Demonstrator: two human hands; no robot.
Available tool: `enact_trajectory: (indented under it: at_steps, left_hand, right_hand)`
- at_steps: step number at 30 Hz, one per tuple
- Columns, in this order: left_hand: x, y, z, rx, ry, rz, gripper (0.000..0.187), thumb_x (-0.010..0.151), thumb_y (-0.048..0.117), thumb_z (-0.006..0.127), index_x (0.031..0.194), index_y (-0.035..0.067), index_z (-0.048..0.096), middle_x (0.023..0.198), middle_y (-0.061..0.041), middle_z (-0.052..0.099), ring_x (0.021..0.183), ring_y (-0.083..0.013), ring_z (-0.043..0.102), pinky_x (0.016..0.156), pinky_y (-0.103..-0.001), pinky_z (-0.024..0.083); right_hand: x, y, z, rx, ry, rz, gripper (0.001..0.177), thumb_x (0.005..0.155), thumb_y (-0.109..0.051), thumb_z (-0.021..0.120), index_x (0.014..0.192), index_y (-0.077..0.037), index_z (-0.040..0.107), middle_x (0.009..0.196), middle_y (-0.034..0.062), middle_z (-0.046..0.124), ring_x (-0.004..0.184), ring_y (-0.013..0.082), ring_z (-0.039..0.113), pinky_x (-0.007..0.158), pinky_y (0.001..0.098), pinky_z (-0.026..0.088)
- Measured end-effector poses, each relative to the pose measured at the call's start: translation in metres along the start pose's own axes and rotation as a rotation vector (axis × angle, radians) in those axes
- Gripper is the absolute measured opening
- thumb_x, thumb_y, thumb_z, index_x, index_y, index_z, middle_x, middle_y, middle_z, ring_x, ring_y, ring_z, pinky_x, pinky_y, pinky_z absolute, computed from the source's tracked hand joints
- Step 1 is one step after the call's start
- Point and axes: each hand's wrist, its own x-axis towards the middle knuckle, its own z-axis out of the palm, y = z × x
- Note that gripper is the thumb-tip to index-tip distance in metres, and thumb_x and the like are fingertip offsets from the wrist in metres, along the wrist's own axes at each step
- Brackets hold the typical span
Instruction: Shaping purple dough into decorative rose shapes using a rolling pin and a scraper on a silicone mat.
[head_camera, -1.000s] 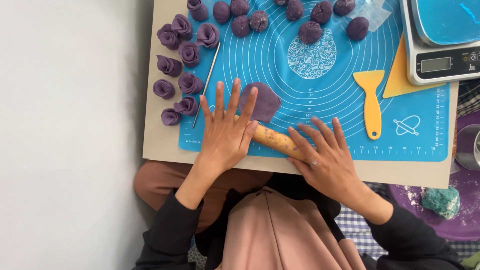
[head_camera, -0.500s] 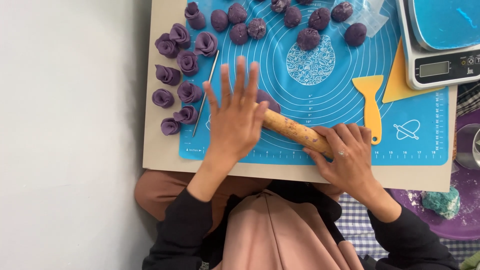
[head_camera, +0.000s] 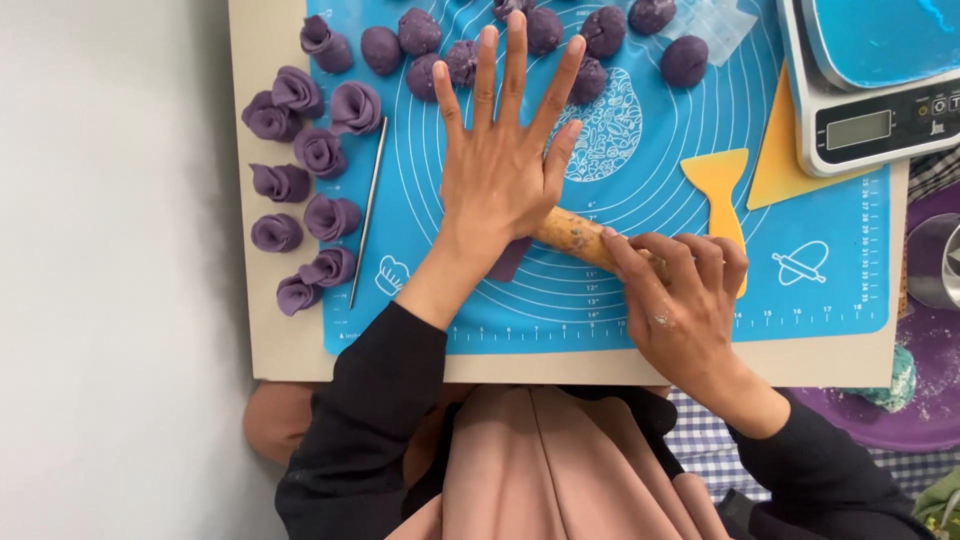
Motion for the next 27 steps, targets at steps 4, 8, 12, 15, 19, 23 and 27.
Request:
enact_trajectory:
  at_steps: [4, 8, 12, 15, 19, 23, 27]
  left_hand:
    - [0.018, 0.002, -0.003, -0.031, 0.046, 0.014, 0.054, 0.123, 0.052, 0.04, 0.168, 0.035, 0.016, 0.173, -0.015, 0.003, 0.154, -0.0356, -0.007, 0.117, -0.066, -0.013]
    - [0.034, 0.005, 0.001, 0.029, 0.044, -0.022, 0.056, 0.126, 0.061, 0.043, 0.168, 0.036, 0.015, 0.172, -0.018, 0.002, 0.154, -0.0407, -0.007, 0.118, -0.07, -0.01]
    - [0.057, 0.003, 0.023, 0.084, 0.263, -0.059, 0.059, 0.121, 0.069, 0.052, 0.164, 0.036, 0.028, 0.168, -0.016, 0.016, 0.156, -0.0433, 0.009, 0.119, -0.074, -0.002]
    - [0.068, -0.006, 0.034, 0.042, 0.528, -0.007, 0.052, 0.114, 0.059, 0.062, 0.155, 0.033, 0.04, 0.163, -0.007, 0.035, 0.157, -0.0347, 0.04, 0.122, -0.073, 0.001]
    - [0.054, -0.034, 0.032, -0.299, 0.595, 0.074, 0.044, 0.116, 0.04, 0.045, 0.158, 0.028, 0.042, 0.168, -0.004, 0.035, 0.163, -0.0339, 0.031, 0.134, -0.072, 0.001]
    - [0.003, -0.045, 0.0, -0.513, 0.595, 0.072, 0.046, 0.12, 0.03, 0.047, 0.164, 0.02, 0.037, 0.175, -0.007, 0.021, 0.17, -0.0333, 0.019, 0.14, -0.069, 0.002]
    - [-0.048, -0.034, -0.019, -0.277, 0.335, 0.038, 0.052, 0.116, 0.041, 0.039, 0.165, 0.025, 0.035, 0.173, -0.013, 0.013, 0.162, -0.0353, 0.001, 0.128, -0.069, -0.008]
  right_hand:
    - [0.002, 0.002, 0.002, 0.003, 0.0, 0.039, 0.039, 0.096, -0.004, 0.076, 0.134, -0.008, 0.072, 0.122, 0.0088, 0.064, 0.111, 0.0273, 0.05, 0.111, 0.0468, 0.028]
    - [-0.003, 0.007, 0.006, -0.004, -0.003, 0.092, 0.042, 0.095, -0.008, 0.079, 0.137, -0.007, 0.071, 0.126, 0.0097, 0.064, 0.115, 0.0275, 0.051, 0.116, 0.0488, 0.024]
    - [-0.003, 0.01, 0.008, 0.007, 0.008, 0.128, 0.05, 0.092, -0.003, 0.081, 0.14, -0.005, 0.069, 0.127, 0.0113, 0.064, 0.119, 0.0287, 0.052, 0.118, 0.0484, 0.023]
    - [-0.003, 0.011, 0.008, 0.003, 0.017, 0.134, 0.05, 0.093, -0.001, 0.08, 0.141, -0.004, 0.067, 0.129, 0.0117, 0.063, 0.119, 0.0285, 0.053, 0.117, 0.0481, 0.024]
    - [-0.001, 0.011, 0.008, -0.026, 0.021, 0.151, 0.054, 0.092, -0.001, 0.079, 0.144, -0.006, 0.065, 0.125, 0.0092, 0.065, 0.114, 0.0258, 0.056, 0.115, 0.0459, 0.025]
    - [-0.003, 0.014, 0.0, 0.076, 0.018, 0.132, 0.053, 0.09, 0.0, 0.078, 0.141, -0.007, 0.066, 0.124, 0.0086, 0.064, 0.109, 0.0252, 0.055, 0.104, 0.0435, 0.028]
    - [-0.004, 0.025, -0.019, 0.237, -0.146, 0.065, 0.054, 0.09, -0.009, 0.076, 0.142, -0.011, 0.063, 0.125, 0.0074, 0.067, 0.107, 0.0233, 0.055, 0.106, 0.0455, 0.024]
